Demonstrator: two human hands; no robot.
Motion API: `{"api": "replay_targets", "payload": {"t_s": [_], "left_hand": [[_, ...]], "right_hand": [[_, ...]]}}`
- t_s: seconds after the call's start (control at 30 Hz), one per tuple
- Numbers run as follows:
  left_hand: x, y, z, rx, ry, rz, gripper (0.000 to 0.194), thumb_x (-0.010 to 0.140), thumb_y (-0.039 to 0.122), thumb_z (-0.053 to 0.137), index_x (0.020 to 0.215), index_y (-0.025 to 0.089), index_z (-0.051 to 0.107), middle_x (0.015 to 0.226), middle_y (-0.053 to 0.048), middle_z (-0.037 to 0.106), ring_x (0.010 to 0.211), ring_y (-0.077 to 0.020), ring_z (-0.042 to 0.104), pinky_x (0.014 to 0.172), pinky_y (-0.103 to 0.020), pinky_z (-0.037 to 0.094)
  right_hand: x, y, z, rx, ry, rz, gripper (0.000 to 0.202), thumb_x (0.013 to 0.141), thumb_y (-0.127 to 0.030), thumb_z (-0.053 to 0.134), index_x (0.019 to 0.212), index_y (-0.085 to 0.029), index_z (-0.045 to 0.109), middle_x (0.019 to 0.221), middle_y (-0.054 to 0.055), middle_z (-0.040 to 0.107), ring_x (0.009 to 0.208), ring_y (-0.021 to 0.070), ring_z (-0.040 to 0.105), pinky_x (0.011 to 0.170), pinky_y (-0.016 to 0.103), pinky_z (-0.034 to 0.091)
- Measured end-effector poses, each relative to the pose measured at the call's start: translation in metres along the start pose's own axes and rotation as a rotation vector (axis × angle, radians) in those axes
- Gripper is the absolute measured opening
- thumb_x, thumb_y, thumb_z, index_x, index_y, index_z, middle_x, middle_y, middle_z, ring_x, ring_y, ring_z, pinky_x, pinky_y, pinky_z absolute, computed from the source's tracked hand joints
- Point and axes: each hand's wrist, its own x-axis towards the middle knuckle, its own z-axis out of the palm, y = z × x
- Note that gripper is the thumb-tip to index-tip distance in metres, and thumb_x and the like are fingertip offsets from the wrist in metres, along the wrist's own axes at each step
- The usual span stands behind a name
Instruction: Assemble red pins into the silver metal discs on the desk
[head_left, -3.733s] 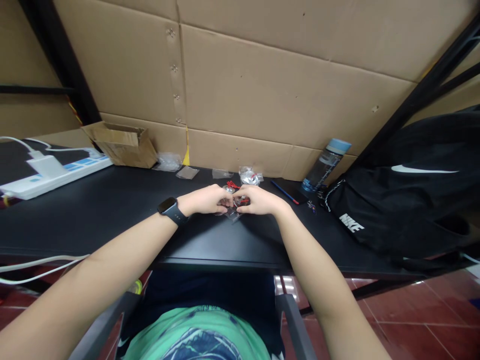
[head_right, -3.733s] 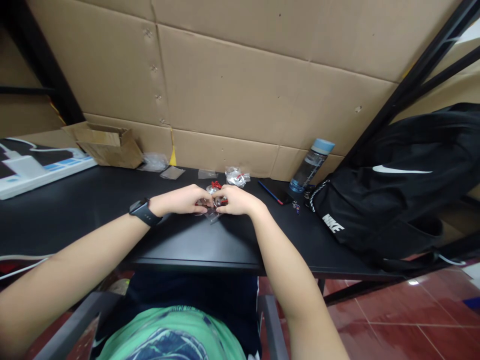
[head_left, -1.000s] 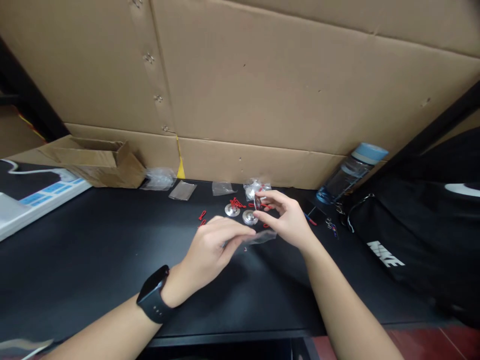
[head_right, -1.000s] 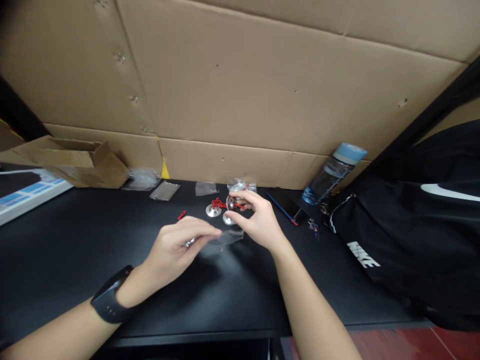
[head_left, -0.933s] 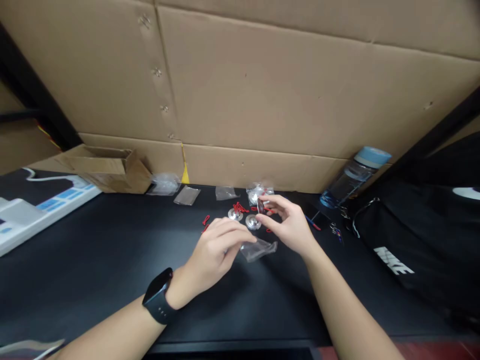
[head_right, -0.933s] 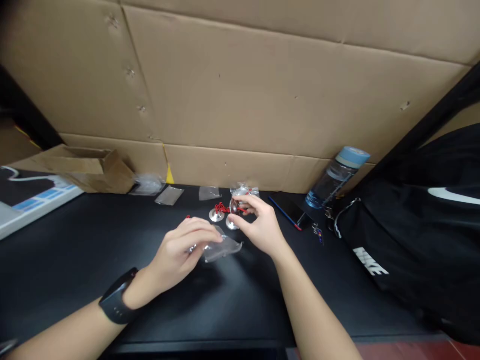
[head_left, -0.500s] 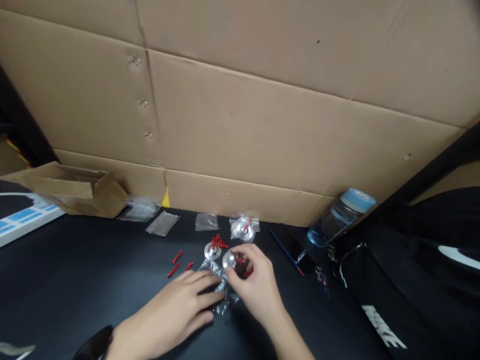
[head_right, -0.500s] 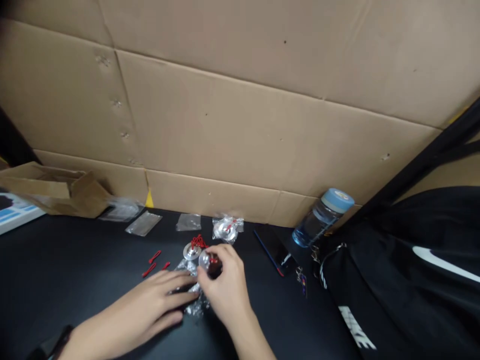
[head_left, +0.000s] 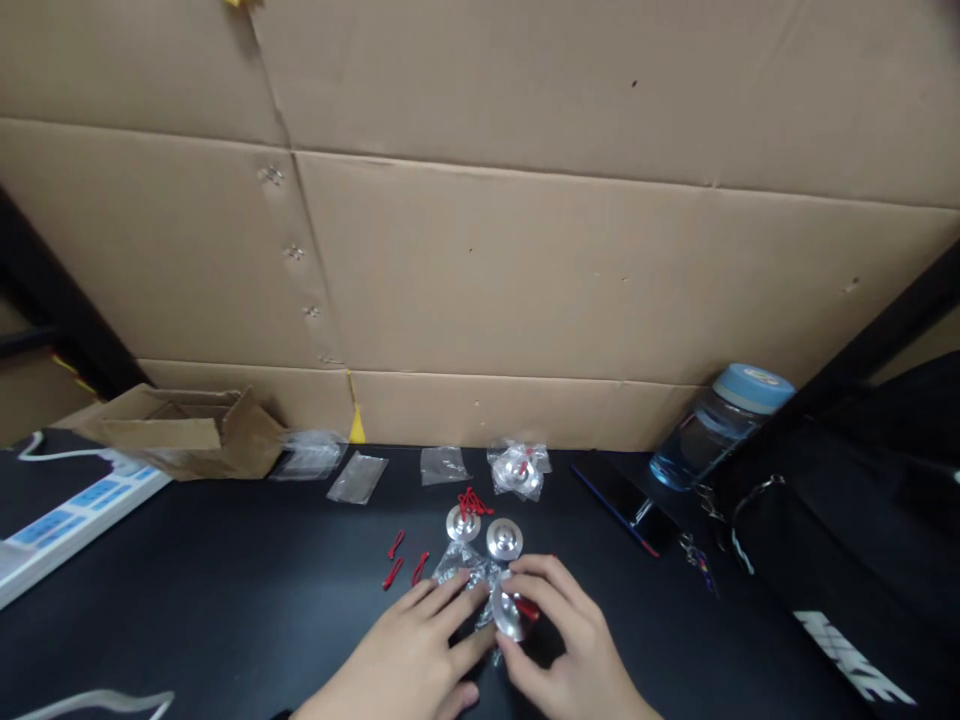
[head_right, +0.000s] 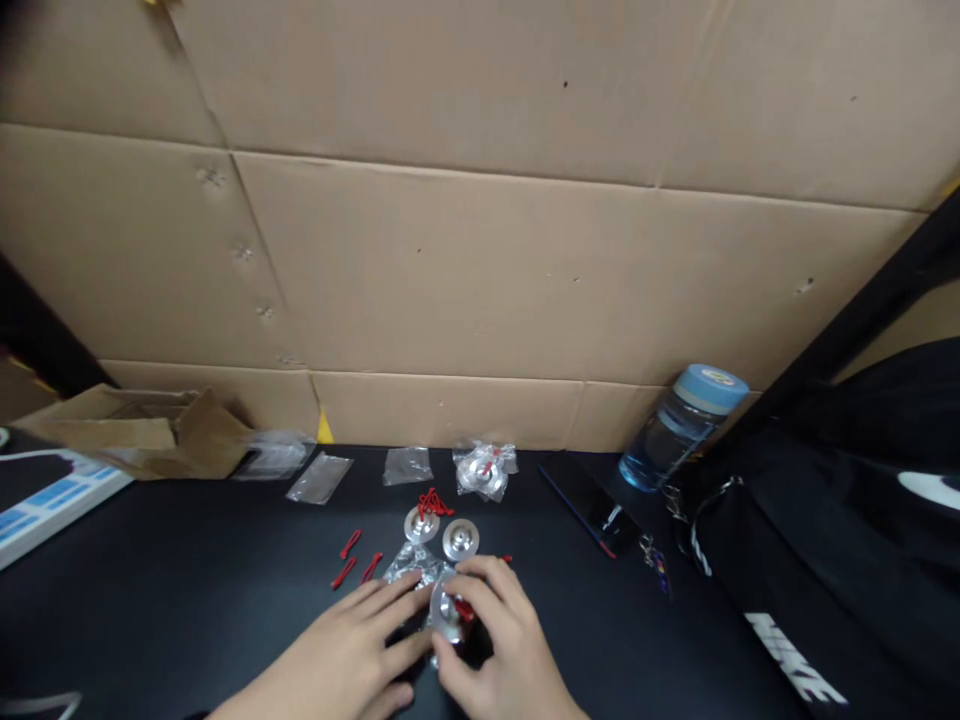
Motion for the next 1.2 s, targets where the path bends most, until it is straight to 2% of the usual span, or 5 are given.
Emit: {"api": "replay_targets", "payload": {"t_s": [0.27,0.5,0.7,0.9,1.2], "left_hand": [[-0.026,-0.004,0.014,0.072,0.197,0.068,0.052,0.098,0.049,0.053,0.14,0.019,0.054,0.144,-0.007,0.058,0.122,-0.0239,0.06,0.102,-0.035,0.048],[-0.028,0.001,0.008,0.065,0.258,0.091,0.042,0.096,0.045,0.058,0.135,0.03,0.059,0.138,-0.004,0.063,0.117,-0.0251,0.061,0.098,-0.038,0.048],[-0.027,0.002,-0.008,0.036,0.216,0.107,0.043,0.093,0.026,0.06,0.136,0.026,0.058,0.132,-0.003,0.067,0.115,-0.0235,0.064,0.102,-0.038,0.046],[-0.033,0.006,-0.016,-0.101,0.134,0.036,0.049,0.095,0.021,0.056,0.143,0.028,0.051,0.143,-0.004,0.059,0.132,-0.0238,0.054,0.114,-0.044,0.039],[-0.031,-0.007,-0.023,-0.196,0.133,0.027,0.044,0.094,0.012,0.052,0.135,0.027,0.059,0.137,-0.005,0.064,0.128,-0.0202,0.059,0.118,-0.044,0.037]], "right_hand": [[0.002,-0.008,-0.01,0.077,-0.237,0.094,0.03,0.081,-0.026,0.073,0.111,-0.022,0.07,0.117,0.011,0.067,0.104,0.021,0.067,0.094,0.029,0.055],[-0.002,-0.011,-0.013,0.123,-0.313,0.165,0.034,0.079,-0.028,0.076,0.112,-0.023,0.07,0.107,0.007,0.073,0.094,0.0197,0.068,0.086,0.029,0.054],[-0.001,-0.022,-0.021,0.093,-0.411,0.175,0.029,0.079,-0.023,0.076,0.107,-0.025,0.072,0.115,0.005,0.071,0.109,0.0202,0.065,0.099,0.029,0.048],[0.037,-0.033,-0.028,-0.041,-0.717,0.057,0.026,0.077,-0.029,0.078,0.101,-0.021,0.072,0.111,0.005,0.071,0.102,0.0217,0.066,0.092,0.03,0.05],[0.023,-0.017,-0.003,0.075,-0.515,0.036,0.024,0.084,-0.033,0.075,0.105,-0.022,0.073,0.114,0.006,0.066,0.104,0.019,0.065,0.094,0.027,0.05]]}}
